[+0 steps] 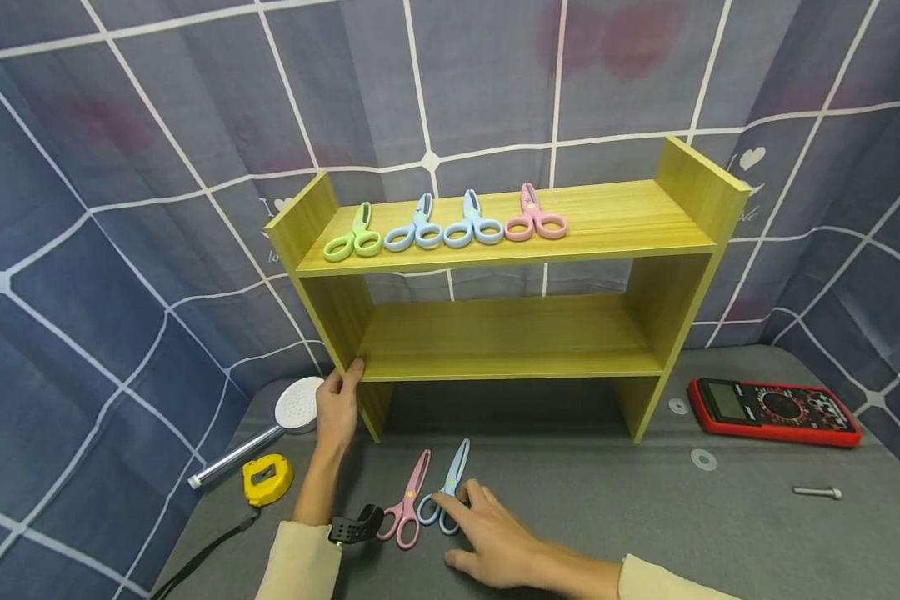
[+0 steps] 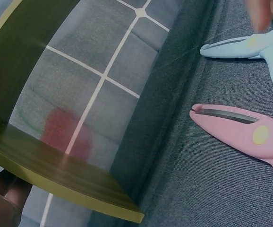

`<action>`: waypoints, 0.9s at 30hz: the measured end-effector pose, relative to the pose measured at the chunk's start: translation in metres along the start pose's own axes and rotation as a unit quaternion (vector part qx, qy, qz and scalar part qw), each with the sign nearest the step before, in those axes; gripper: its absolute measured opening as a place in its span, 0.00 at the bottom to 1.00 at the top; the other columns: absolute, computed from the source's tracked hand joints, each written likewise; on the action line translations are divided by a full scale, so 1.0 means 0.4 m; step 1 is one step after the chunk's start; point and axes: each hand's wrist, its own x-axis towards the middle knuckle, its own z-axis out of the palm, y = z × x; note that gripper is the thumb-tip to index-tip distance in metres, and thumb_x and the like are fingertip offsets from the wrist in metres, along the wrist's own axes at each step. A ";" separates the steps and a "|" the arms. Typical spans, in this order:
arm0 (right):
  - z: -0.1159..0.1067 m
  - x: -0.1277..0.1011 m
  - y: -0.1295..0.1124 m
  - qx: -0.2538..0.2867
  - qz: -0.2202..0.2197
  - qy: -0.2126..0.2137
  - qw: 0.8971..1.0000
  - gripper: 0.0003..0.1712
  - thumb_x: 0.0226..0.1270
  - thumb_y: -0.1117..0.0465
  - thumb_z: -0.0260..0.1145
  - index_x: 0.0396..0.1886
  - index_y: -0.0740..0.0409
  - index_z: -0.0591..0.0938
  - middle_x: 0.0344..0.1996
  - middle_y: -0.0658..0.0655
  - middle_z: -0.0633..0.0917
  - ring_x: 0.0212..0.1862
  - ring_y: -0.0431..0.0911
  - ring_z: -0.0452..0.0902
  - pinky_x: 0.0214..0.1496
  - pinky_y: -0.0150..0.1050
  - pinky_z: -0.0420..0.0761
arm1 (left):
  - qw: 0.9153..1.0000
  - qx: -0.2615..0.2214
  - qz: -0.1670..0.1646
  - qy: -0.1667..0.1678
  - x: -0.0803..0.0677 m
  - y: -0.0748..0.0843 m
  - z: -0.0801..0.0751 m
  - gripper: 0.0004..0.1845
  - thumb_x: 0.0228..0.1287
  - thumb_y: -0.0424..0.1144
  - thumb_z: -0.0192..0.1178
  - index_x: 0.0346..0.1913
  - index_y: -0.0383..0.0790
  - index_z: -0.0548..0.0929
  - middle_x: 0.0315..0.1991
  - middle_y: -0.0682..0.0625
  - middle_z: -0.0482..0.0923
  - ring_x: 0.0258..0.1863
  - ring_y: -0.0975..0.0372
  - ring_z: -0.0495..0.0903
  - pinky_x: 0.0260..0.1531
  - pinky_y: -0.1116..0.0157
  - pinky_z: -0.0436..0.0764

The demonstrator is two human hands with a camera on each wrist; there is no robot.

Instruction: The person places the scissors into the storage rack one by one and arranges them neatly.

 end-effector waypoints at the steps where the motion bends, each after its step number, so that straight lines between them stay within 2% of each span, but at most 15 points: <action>1: 0.001 0.006 0.001 -0.008 0.000 -0.002 1.000 0.39 0.61 0.52 0.72 0.71 0.50 0.69 0.40 0.46 0.65 0.38 0.38 0.61 0.34 0.29 0.67 | 1.000 -0.001 -0.001 0.000 0.000 0.001 0.000 0.19 0.73 0.37 0.56 0.56 0.22 0.79 0.51 0.34 0.81 0.46 0.68 0.75 0.54 0.66 0.70; 5: -0.004 0.028 0.000 -0.046 0.012 -0.028 0.998 0.38 0.62 0.50 0.72 0.71 0.51 0.71 0.36 0.46 0.63 0.33 0.37 0.60 0.28 0.29 0.65 | 1.000 -0.005 -0.004 0.001 -0.001 0.004 0.001 0.19 0.73 0.36 0.54 0.57 0.23 0.79 0.54 0.31 0.78 0.47 0.68 0.75 0.57 0.65 0.69; 8: -0.009 0.036 -0.001 -0.054 0.026 -0.052 0.997 0.35 0.64 0.50 0.71 0.69 0.52 0.73 0.36 0.47 0.65 0.32 0.36 0.61 0.27 0.29 0.66 | 1.000 -0.002 0.000 -0.001 0.001 0.000 0.001 0.19 0.73 0.36 0.55 0.56 0.22 0.79 0.54 0.30 0.78 0.47 0.68 0.75 0.57 0.65 0.69; 11: -0.012 0.033 0.000 -0.053 0.027 -0.058 0.997 0.30 0.63 0.51 0.71 0.64 0.51 0.76 0.36 0.47 0.67 0.31 0.35 0.62 0.27 0.29 0.67 | 1.000 -0.001 0.004 -0.002 0.001 -0.002 0.002 0.19 0.73 0.35 0.55 0.56 0.22 0.79 0.54 0.30 0.78 0.47 0.69 0.75 0.57 0.66 0.69; 17: -0.012 0.010 -0.002 -0.034 0.016 -0.046 0.998 0.21 0.62 0.56 0.72 0.53 0.47 0.79 0.35 0.46 0.68 0.28 0.34 0.63 0.26 0.29 0.68 | 1.000 -0.003 0.000 -0.002 0.001 -0.002 0.002 0.19 0.74 0.35 0.54 0.57 0.22 0.79 0.55 0.31 0.78 0.48 0.68 0.75 0.57 0.65 0.69; 22: -0.010 -0.012 0.000 -0.011 0.016 -0.028 0.999 0.25 0.58 0.61 0.70 0.57 0.48 0.78 0.35 0.45 0.69 0.28 0.35 0.64 0.26 0.30 0.67 | 1.000 -0.006 -0.001 -0.003 0.000 -0.002 0.001 0.19 0.74 0.35 0.54 0.56 0.22 0.79 0.55 0.31 0.77 0.49 0.67 0.75 0.57 0.64 0.69; 27: -0.006 -0.047 0.013 0.029 0.004 0.015 0.999 0.25 0.56 0.62 0.69 0.56 0.49 0.80 0.36 0.43 0.70 0.31 0.34 0.64 0.30 0.29 0.67 | 1.000 -0.010 0.000 -0.004 -0.002 0.001 0.002 0.18 0.73 0.35 0.55 0.56 0.22 0.79 0.55 0.31 0.78 0.48 0.68 0.75 0.57 0.65 0.69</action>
